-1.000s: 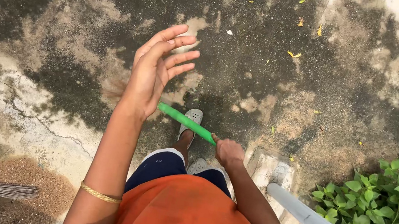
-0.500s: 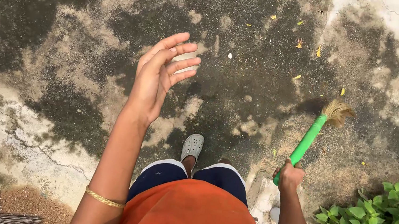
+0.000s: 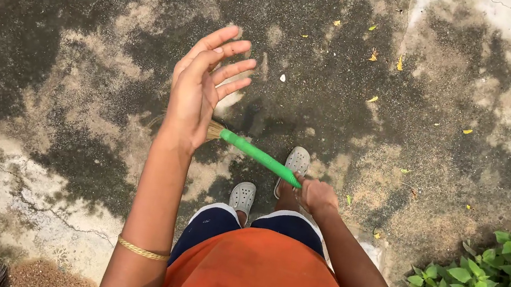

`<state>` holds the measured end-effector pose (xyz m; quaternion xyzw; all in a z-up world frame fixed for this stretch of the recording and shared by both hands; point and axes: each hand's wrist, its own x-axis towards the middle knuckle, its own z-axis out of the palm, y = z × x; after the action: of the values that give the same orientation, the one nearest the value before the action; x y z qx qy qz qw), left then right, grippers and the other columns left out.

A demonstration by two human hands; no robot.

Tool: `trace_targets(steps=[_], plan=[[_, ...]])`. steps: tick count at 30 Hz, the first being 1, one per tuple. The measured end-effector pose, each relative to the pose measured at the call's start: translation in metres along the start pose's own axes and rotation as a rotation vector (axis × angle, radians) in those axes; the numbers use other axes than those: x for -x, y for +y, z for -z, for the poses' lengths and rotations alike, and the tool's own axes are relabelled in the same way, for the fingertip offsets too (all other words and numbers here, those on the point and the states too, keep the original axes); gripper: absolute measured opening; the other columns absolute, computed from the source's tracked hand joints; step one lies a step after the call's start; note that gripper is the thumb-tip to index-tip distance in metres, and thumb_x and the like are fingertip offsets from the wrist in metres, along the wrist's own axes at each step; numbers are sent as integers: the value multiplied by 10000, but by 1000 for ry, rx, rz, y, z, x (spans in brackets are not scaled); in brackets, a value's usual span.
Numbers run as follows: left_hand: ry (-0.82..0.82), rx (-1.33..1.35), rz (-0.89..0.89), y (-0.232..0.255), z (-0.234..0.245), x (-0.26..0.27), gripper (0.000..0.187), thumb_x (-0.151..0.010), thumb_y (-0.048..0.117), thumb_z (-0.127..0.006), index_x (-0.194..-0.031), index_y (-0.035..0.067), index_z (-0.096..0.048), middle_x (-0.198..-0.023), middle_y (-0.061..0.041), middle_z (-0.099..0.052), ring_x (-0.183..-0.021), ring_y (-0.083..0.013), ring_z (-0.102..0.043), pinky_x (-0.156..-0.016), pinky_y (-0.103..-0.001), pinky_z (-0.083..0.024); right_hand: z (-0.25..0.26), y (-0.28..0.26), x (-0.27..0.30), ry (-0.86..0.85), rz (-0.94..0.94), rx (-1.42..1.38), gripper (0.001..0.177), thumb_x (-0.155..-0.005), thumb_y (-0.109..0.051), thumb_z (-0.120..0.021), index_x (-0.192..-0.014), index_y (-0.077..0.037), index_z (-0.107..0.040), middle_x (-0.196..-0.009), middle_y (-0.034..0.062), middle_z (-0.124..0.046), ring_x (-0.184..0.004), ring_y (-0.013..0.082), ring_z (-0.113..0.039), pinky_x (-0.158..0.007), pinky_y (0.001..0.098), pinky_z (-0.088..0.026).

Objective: The recorder uses a broom to sweep debris and dust from an outdoor concrete walkway.

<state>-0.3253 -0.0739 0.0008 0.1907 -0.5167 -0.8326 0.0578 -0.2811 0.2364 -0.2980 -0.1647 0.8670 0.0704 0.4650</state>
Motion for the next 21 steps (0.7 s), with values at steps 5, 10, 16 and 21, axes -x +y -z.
trace_targets(steps=[5,10,16,21], plan=[[-6,-17,21,-8,-44,-35,440,-1009,173,-441,-1405,18,-554,-1284,-145,-678,-1127,-244,-713,-920,-361,-614,-62,151,2,-119,-580,-1088,460,-1032,-330,-565,-1483,-288,-485,-621,114,-526,-455,211,-476,-428,399,-457],[-38,-45,22,-18,-98,-64,434,-1010,174,-458,-1403,16,-556,-1271,-149,-683,-1114,-252,-715,-910,-372,-612,-129,298,-21,-66,-819,-1747,318,-1057,-350,-543,-1022,-35,-528,-604,55,-468,-442,189,-424,-390,376,-415],[-47,-62,41,-26,-135,-85,426,-1019,171,-451,-1396,10,-564,-1260,-147,-683,-1109,-248,-717,-908,-369,-618,-42,227,-26,396,-617,-1915,329,-1021,-227,-610,-1263,-20,-525,-631,71,-516,-450,181,-497,-370,361,-418],[-2,-30,4,-32,-142,-96,423,-1014,146,-433,-1394,3,-555,-1266,-160,-680,-1112,-259,-717,-891,-368,-627,11,126,3,224,-362,-1221,667,-1046,-344,-491,-1618,-94,-255,-718,223,-694,-526,281,-607,-487,444,-551]])
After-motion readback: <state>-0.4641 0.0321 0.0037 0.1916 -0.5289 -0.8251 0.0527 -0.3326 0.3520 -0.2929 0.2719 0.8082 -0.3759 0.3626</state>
